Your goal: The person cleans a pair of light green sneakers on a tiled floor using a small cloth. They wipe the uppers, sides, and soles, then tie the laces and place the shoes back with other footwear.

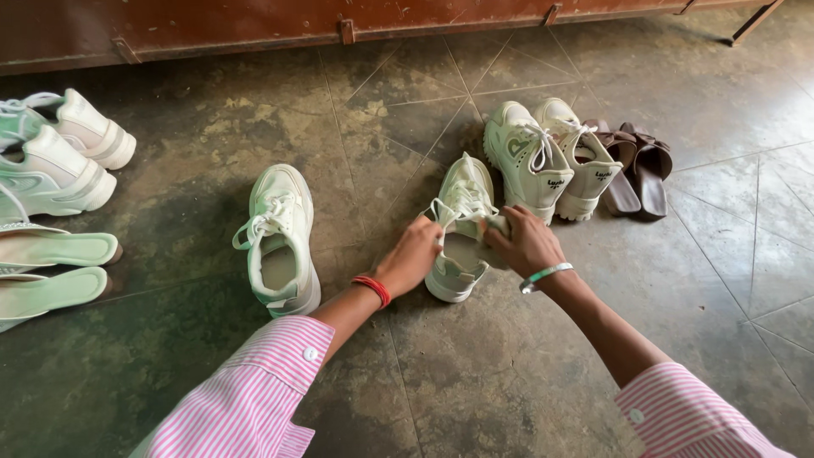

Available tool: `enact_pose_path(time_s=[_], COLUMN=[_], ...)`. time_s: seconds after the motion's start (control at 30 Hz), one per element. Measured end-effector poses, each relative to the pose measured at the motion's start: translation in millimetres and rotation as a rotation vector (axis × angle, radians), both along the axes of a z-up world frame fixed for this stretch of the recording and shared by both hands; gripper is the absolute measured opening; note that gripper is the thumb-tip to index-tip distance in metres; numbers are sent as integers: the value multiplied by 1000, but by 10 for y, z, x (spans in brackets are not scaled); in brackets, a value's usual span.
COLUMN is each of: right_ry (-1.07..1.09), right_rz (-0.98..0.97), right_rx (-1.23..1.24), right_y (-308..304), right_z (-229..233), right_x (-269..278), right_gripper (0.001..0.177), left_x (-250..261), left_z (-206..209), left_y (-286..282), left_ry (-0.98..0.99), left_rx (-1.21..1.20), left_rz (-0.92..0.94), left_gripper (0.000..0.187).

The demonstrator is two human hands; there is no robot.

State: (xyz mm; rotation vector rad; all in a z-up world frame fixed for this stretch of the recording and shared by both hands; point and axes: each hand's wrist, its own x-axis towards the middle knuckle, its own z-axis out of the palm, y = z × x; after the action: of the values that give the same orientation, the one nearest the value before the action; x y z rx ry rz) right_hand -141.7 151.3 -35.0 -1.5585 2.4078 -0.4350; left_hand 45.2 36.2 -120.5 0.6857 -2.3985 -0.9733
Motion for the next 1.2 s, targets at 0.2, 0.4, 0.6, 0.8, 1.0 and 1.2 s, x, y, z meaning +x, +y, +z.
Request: enact_pose_path(time_s=[0.2, 0.4, 0.6, 0.8, 1.0, 1.2], right_ry=[-48, 149, 33, 122, -624, -1123], right_rz=[-227, 381, -38, 280, -273, -78], right_rx=[266, -189, 225, -98, 373, 150], right_y=[-108, -256, -186, -269, -294, -13], right_z=[-244, -500, -587, -744, -219, 511], right_x=[-280, -417, -421, -696, -819, -875], right_gripper=[61, 66, 32, 19, 32, 36], left_x=[-208, -555, -481, -352, -217, 10], left_z=[-121, -5, 97, 179, 758, 1389], left_y=[-214, -242, -283, -456, -664, -824], left_ry=[125, -151, -301, -146, -132, -6], left_rx=[-58, -369, -236, -30, 141, 273], left_rz=[88, 46, 109, 140, 220, 228], left_gripper=[42, 46, 18, 25, 35, 44])
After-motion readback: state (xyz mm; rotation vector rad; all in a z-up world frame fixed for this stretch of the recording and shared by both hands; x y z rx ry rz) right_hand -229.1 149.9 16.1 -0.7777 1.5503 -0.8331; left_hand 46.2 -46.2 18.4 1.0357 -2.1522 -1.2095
